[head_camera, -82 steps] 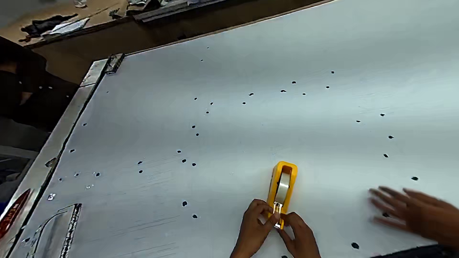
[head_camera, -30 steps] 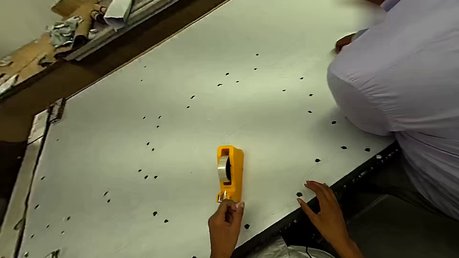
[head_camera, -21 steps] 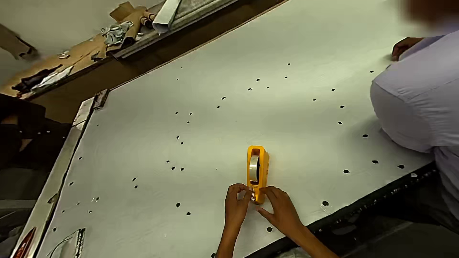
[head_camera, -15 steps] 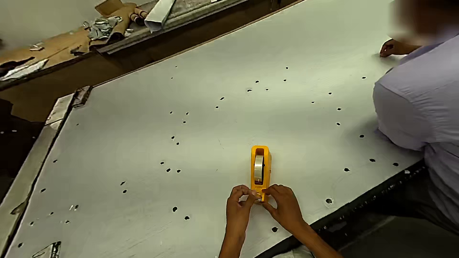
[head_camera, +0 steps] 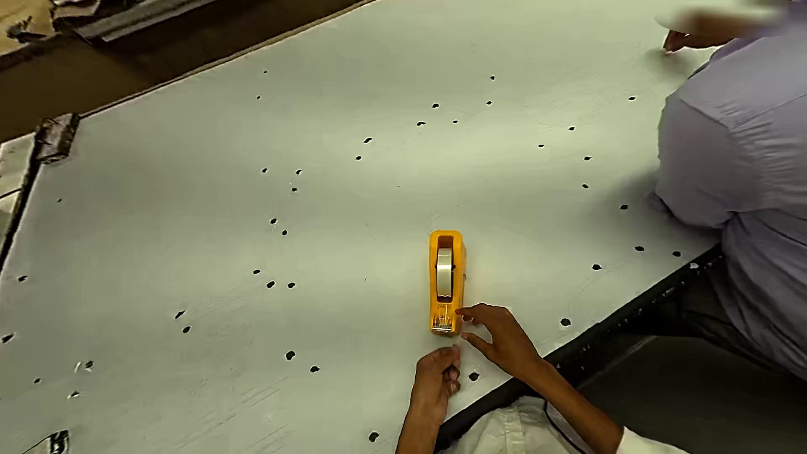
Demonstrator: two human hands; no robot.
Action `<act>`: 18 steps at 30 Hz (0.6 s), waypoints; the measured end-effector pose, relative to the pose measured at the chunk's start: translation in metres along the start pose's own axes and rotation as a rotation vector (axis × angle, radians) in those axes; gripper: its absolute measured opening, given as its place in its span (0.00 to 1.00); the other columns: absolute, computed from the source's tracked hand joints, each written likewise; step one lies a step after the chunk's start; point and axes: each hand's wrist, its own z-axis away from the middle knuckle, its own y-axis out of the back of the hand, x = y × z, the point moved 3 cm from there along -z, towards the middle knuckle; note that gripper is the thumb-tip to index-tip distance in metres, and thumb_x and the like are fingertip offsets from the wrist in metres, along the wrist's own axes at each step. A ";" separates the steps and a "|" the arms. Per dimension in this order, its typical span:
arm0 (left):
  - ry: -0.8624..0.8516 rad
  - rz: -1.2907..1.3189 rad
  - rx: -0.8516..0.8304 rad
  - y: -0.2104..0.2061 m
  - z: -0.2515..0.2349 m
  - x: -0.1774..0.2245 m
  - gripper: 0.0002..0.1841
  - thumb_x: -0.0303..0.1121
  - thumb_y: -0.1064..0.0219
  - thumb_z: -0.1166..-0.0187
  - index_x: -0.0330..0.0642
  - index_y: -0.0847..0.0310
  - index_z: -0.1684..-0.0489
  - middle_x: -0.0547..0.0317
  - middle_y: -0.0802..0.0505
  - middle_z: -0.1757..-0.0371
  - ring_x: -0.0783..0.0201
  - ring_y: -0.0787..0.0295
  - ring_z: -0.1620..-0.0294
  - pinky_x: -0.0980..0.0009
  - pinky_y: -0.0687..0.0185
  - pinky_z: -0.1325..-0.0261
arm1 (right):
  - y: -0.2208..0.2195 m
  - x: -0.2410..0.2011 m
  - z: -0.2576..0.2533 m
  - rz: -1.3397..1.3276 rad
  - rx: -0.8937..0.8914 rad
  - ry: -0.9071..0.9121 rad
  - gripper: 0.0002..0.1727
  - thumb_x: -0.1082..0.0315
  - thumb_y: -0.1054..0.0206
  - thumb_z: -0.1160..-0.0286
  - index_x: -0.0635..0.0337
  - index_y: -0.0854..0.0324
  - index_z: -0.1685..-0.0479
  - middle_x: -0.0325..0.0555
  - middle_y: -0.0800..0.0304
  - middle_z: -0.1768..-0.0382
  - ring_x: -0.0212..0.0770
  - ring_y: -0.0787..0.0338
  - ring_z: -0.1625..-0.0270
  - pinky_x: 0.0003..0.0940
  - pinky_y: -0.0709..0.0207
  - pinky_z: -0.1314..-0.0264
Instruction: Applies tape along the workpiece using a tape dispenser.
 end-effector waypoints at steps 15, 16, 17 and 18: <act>-0.600 -0.991 -0.406 -0.285 -0.084 0.018 0.11 0.33 0.32 0.16 0.34 0.15 0.46 0.48 0.10 0.69 0.59 0.14 0.74 0.61 0.14 0.67 | 0.158 0.157 0.112 0.460 0.379 -0.313 0.30 0.42 0.48 0.13 0.49 0.14 0.29 0.40 0.18 0.21 0.49 0.24 0.16 0.67 0.43 0.13; -0.603 -1.048 -0.392 -0.297 -0.094 0.016 0.14 0.33 0.31 0.17 0.34 0.15 0.41 0.48 0.09 0.70 0.58 0.14 0.75 0.60 0.14 0.67 | 0.158 0.155 0.112 0.455 0.378 -0.315 0.29 0.43 0.47 0.14 0.49 0.13 0.30 0.40 0.17 0.23 0.49 0.22 0.17 0.67 0.42 0.13; -0.589 -1.133 -0.359 -0.307 -0.103 0.014 0.17 0.34 0.29 0.19 0.36 0.16 0.36 0.47 0.09 0.70 0.56 0.13 0.74 0.57 0.14 0.65 | 0.159 0.155 0.112 0.452 0.375 -0.318 0.28 0.44 0.46 0.14 0.49 0.12 0.30 0.40 0.16 0.23 0.48 0.22 0.18 0.66 0.41 0.14; -0.558 -1.251 -0.296 -0.316 -0.112 0.013 0.20 0.37 0.27 0.20 0.38 0.17 0.34 0.47 0.07 0.69 0.53 0.10 0.71 0.52 0.13 0.61 | 0.160 0.155 0.112 0.449 0.359 -0.330 0.27 0.45 0.45 0.14 0.48 0.13 0.30 0.38 0.17 0.23 0.46 0.22 0.17 0.64 0.41 0.13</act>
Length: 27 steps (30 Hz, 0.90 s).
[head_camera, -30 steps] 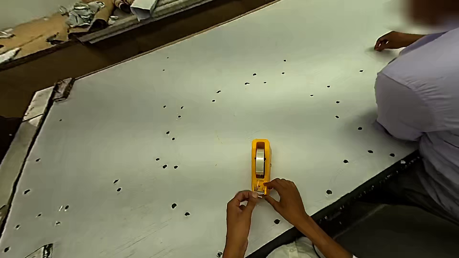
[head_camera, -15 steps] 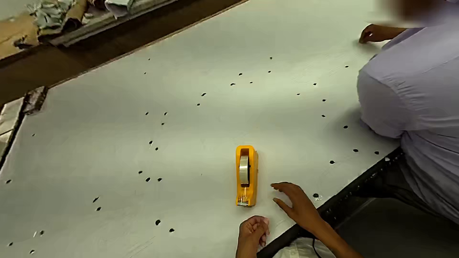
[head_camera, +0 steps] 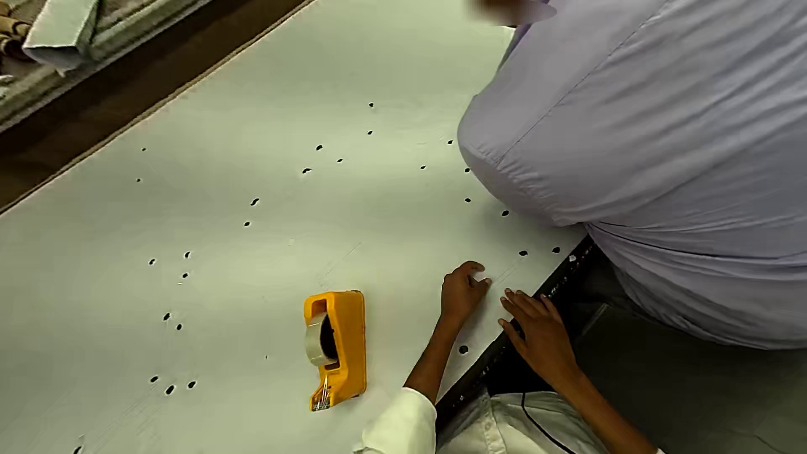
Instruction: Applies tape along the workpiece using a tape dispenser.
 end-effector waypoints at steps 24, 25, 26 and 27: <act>0.199 0.309 0.713 0.155 0.232 -0.176 0.14 0.38 0.32 0.21 0.36 0.12 0.50 0.45 0.15 0.33 0.54 0.16 0.32 0.56 0.14 0.37 | -0.083 -0.263 -0.017 -0.402 -0.478 0.485 0.26 0.45 0.34 0.20 0.57 0.14 0.37 0.49 0.07 0.50 0.51 0.09 0.46 0.53 0.19 0.39; 0.162 0.345 0.733 0.157 0.229 -0.177 0.10 0.35 0.30 0.23 0.36 0.11 0.57 0.47 0.14 0.36 0.55 0.15 0.36 0.58 0.13 0.38 | -0.088 -0.266 -0.017 -0.394 -0.394 0.490 0.21 0.50 0.31 0.23 0.57 0.11 0.44 0.48 0.07 0.55 0.51 0.08 0.49 0.52 0.17 0.44; 0.138 0.355 0.737 0.159 0.230 -0.175 0.08 0.33 0.29 0.25 0.37 0.10 0.62 0.49 0.14 0.39 0.57 0.15 0.39 0.59 0.14 0.39 | -0.091 -0.266 -0.017 -0.380 -0.313 0.499 0.18 0.52 0.28 0.26 0.55 0.10 0.50 0.46 0.07 0.58 0.49 0.08 0.51 0.50 0.16 0.47; 0.122 0.363 0.734 0.162 0.233 -0.172 0.07 0.33 0.28 0.26 0.39 0.10 0.64 0.52 0.14 0.41 0.58 0.15 0.40 0.60 0.15 0.39 | -0.091 -0.265 -0.017 -0.358 -0.276 0.497 0.17 0.51 0.27 0.27 0.53 0.09 0.52 0.43 0.07 0.59 0.47 0.08 0.50 0.49 0.17 0.46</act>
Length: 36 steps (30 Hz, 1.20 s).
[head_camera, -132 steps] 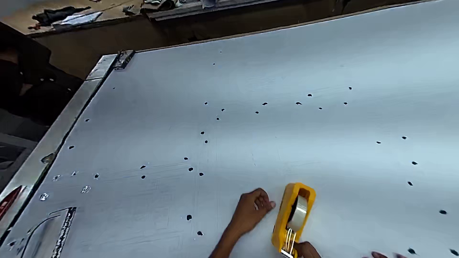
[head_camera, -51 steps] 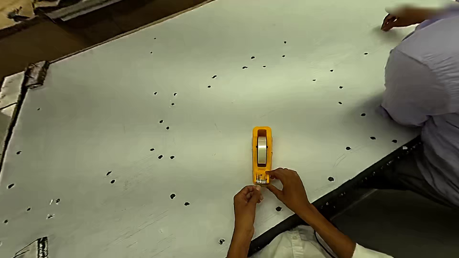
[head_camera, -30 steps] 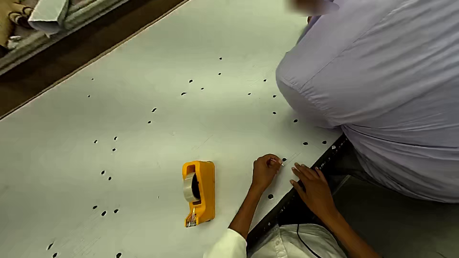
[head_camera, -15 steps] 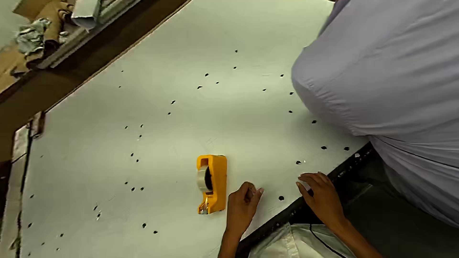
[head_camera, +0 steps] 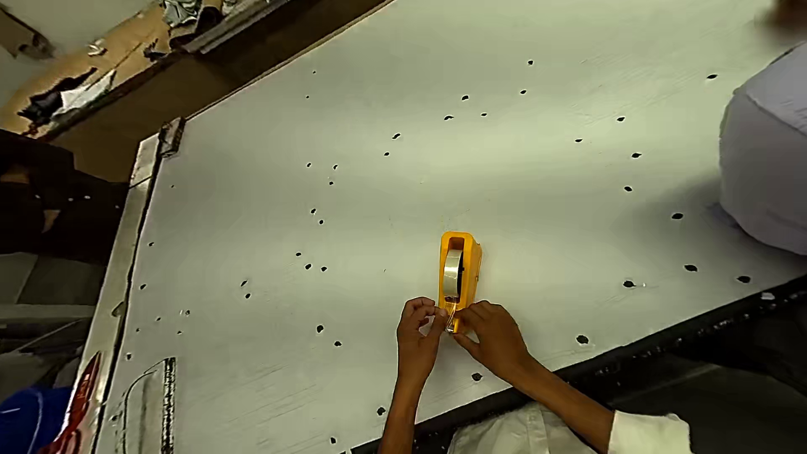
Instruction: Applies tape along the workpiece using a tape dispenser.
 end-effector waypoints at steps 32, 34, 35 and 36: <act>-0.235 -0.134 -0.823 -0.321 -0.010 0.116 0.11 0.34 0.32 0.16 0.34 0.13 0.49 0.50 0.11 0.71 0.59 0.15 0.74 0.59 0.16 0.64 | 0.180 0.220 0.177 0.419 0.428 -0.610 0.30 0.43 0.45 0.16 0.53 0.15 0.29 0.45 0.21 0.20 0.55 0.26 0.16 0.65 0.39 0.16; -0.273 -0.173 -0.849 -0.357 -0.017 0.136 0.17 0.34 0.32 0.16 0.34 0.19 0.35 0.46 0.12 0.72 0.55 0.17 0.76 0.57 0.17 0.67 | 0.176 0.217 0.179 0.398 0.432 -0.624 0.29 0.43 0.44 0.16 0.52 0.14 0.30 0.44 0.20 0.20 0.53 0.25 0.16 0.63 0.37 0.16; -0.289 -0.209 -0.846 -0.377 -0.023 0.139 0.19 0.33 0.31 0.17 0.33 0.21 0.32 0.47 0.10 0.71 0.54 0.14 0.75 0.56 0.15 0.64 | 0.175 0.217 0.179 0.395 0.444 -0.622 0.29 0.43 0.43 0.17 0.52 0.13 0.31 0.43 0.19 0.21 0.53 0.25 0.16 0.63 0.36 0.17; -0.305 -0.268 -0.842 -0.393 -0.027 0.143 0.20 0.34 0.30 0.18 0.32 0.21 0.33 0.46 0.09 0.70 0.53 0.12 0.71 0.54 0.14 0.60 | 0.175 0.218 0.178 0.393 0.453 -0.624 0.28 0.43 0.44 0.17 0.51 0.12 0.32 0.42 0.18 0.21 0.52 0.24 0.17 0.63 0.35 0.17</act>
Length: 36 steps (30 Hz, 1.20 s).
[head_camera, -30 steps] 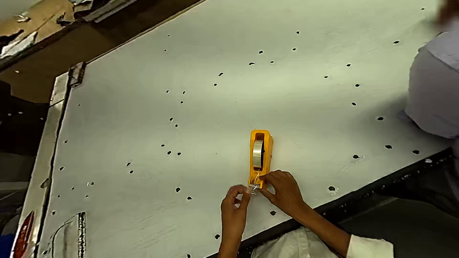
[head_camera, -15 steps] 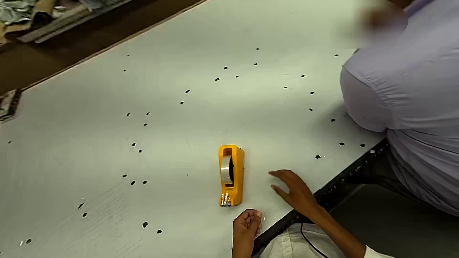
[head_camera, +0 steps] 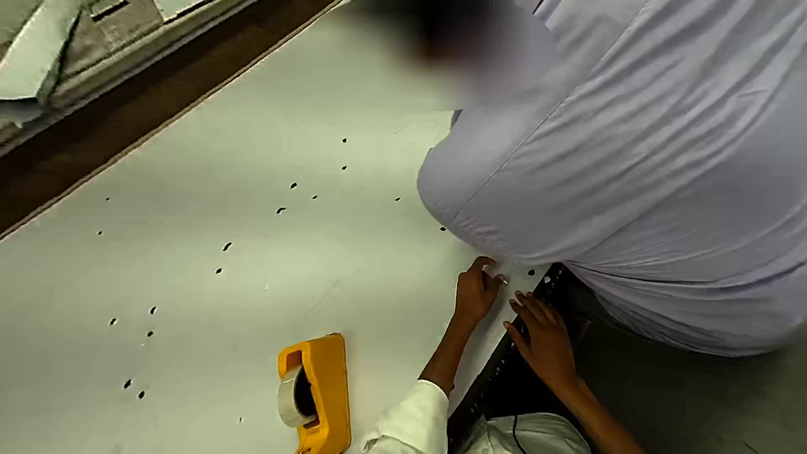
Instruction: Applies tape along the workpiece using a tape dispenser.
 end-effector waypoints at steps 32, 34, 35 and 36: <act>0.338 0.236 0.876 0.180 0.344 -0.153 0.09 0.35 0.29 0.26 0.37 0.10 0.62 0.49 0.14 0.43 0.58 0.16 0.39 0.64 0.14 0.42 | -0.090 -0.310 0.065 -0.395 -0.433 0.653 0.18 0.49 0.31 0.24 0.50 0.09 0.45 0.43 0.06 0.55 0.47 0.08 0.49 0.54 0.21 0.37; 0.327 0.286 0.895 0.184 0.354 -0.142 0.08 0.34 0.29 0.27 0.38 0.10 0.66 0.53 0.12 0.48 0.62 0.14 0.44 0.67 0.15 0.46 | -0.089 -0.310 0.064 -0.361 -0.393 0.651 0.17 0.48 0.30 0.26 0.46 0.08 0.47 0.38 0.06 0.56 0.44 0.08 0.50 0.54 0.22 0.37; 0.338 0.308 0.887 0.183 0.361 -0.136 0.08 0.34 0.31 0.26 0.38 0.10 0.66 0.55 0.10 0.52 0.64 0.13 0.47 0.68 0.16 0.48 | -0.088 -0.310 0.065 -0.355 -0.378 0.638 0.17 0.48 0.29 0.27 0.46 0.08 0.48 0.37 0.06 0.56 0.43 0.08 0.51 0.54 0.22 0.37; 0.358 0.330 0.873 0.182 0.368 -0.133 0.08 0.33 0.32 0.25 0.38 0.10 0.66 0.57 0.08 0.57 0.65 0.12 0.52 0.68 0.18 0.51 | -0.088 -0.309 0.066 -0.359 -0.365 0.624 0.17 0.48 0.28 0.28 0.46 0.07 0.49 0.37 0.05 0.57 0.43 0.08 0.51 0.54 0.22 0.38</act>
